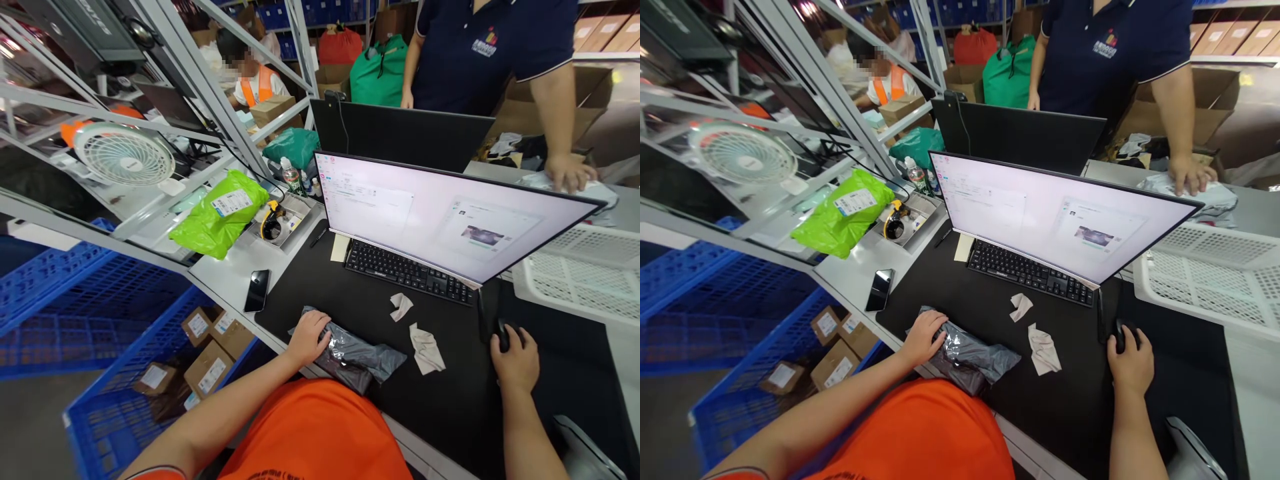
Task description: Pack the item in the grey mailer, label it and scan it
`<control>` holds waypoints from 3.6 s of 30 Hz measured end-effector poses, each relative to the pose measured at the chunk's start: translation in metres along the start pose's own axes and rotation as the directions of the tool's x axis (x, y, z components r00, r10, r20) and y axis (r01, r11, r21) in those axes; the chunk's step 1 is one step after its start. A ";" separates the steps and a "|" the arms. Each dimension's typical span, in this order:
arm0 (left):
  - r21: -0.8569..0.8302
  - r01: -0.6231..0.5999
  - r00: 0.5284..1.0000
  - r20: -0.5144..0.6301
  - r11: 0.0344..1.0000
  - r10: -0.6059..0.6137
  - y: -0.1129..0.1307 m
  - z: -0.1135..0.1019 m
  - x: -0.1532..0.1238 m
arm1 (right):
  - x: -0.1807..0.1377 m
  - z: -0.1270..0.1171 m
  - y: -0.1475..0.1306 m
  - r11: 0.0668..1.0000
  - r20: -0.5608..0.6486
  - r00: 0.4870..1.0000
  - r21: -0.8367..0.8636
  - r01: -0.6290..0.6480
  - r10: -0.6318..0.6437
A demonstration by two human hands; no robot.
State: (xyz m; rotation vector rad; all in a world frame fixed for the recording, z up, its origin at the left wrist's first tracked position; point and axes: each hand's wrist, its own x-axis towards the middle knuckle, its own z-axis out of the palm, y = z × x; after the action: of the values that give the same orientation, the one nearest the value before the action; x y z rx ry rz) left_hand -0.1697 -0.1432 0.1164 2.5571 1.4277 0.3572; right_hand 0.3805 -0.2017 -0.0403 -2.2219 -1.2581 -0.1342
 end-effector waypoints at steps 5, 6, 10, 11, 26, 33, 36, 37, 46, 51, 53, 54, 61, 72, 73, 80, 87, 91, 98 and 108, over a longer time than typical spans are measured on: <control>0.005 -0.007 1.000 -0.005 1.000 0.007 -0.001 0.001 -0.001 | -0.001 0.002 0.001 1.000 -0.023 1.000 0.004 0.000 0.000; 0.004 -0.009 1.000 -0.005 1.000 0.009 -0.001 0.001 -0.001 | -0.001 0.002 0.002 1.000 -0.025 1.000 0.003 0.000 0.000; 0.006 -0.011 1.000 -0.009 1.000 0.011 0.000 0.000 -0.001 | -0.001 0.003 0.002 1.000 -0.019 1.000 -0.006 -0.003 0.003; 0.007 -0.010 1.000 -0.009 1.000 0.010 0.000 0.000 -0.001 | -0.001 0.003 0.002 1.000 -0.018 1.000 -0.008 -0.001 0.001; 0.037 -0.034 0.999 -0.033 0.999 0.035 -0.003 0.001 0.000 | 0.000 0.007 0.005 0.996 -0.084 0.995 -0.064 -0.057 0.052; 0.054 -0.065 0.994 -0.083 0.996 0.069 -0.010 0.006 0.000 | 0.002 0.005 0.001 0.991 -0.107 0.990 -0.089 -0.101 0.091; 0.046 -0.076 0.993 -0.082 0.996 0.080 -0.010 0.006 0.001 | 0.002 0.004 -0.001 0.990 -0.100 0.990 -0.086 -0.113 0.105; 0.047 -0.080 0.993 -0.080 0.996 0.084 -0.010 0.005 0.002 | 0.001 0.004 -0.001 0.990 -0.100 0.989 -0.083 -0.113 0.104; 0.070 -0.112 0.990 -0.082 0.991 0.118 -0.012 0.005 0.003 | 0.001 0.004 -0.001 0.991 -0.083 0.990 -0.070 -0.117 0.112; 0.064 -0.106 0.991 -0.079 0.992 0.111 -0.012 0.005 0.002 | 0.001 0.004 -0.002 0.988 -0.080 0.990 -0.088 -0.125 0.118; 0.065 -0.102 0.991 -0.079 0.993 0.108 -0.012 0.006 0.002 | 0.001 0.004 -0.001 0.988 -0.084 0.989 -0.091 -0.125 0.118; 0.066 -0.102 0.991 -0.080 0.993 0.107 -0.012 0.006 0.002 | 0.001 0.005 -0.001 0.988 -0.087 0.989 -0.093 -0.126 0.118; 0.054 -0.101 0.991 -0.087 0.993 0.105 -0.012 0.006 0.003 | 0.002 0.006 0.000 0.987 -0.093 0.989 -0.102 -0.128 0.118; 0.047 -0.083 0.993 -0.079 0.995 0.087 -0.014 0.008 0.002 | 0.002 0.003 -0.002 0.986 -0.088 0.989 -0.103 -0.130 0.122; 0.046 -0.081 0.993 -0.078 0.996 0.084 -0.013 0.008 0.002 | 0.002 0.003 -0.002 0.987 -0.088 0.989 -0.100 -0.129 0.120; 0.036 -0.077 0.994 -0.078 0.996 0.080 -0.011 0.006 0.003 | 0.003 0.003 -0.001 0.987 -0.075 0.988 -0.080 -0.139 0.133; 0.041 -0.083 0.994 -0.065 0.996 0.086 -0.010 0.005 0.003 | 0.002 0.004 0.001 0.985 -0.081 0.985 -0.069 -0.155 0.150; 0.042 -0.084 0.994 -0.073 0.996 0.087 -0.010 0.004 0.002 | 0.001 0.005 0.002 0.987 -0.083 0.986 -0.059 -0.149 0.144; 0.040 -0.070 0.995 -0.068 0.997 0.073 -0.012 0.006 0.002 | 0.001 0.000 -0.004 0.988 -0.060 0.989 -0.064 -0.142 0.138; 0.029 -0.060 0.996 -0.065 0.998 0.061 -0.014 0.007 0.003 | 0.003 0.002 -0.003 0.989 -0.039 0.988 -0.006 -0.150 0.150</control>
State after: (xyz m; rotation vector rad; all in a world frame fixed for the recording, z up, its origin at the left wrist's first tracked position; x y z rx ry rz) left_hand -0.1771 -0.1342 0.1062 2.6379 1.3883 0.4384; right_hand 0.3790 -0.1975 -0.0393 -2.3010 -1.0672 -0.1241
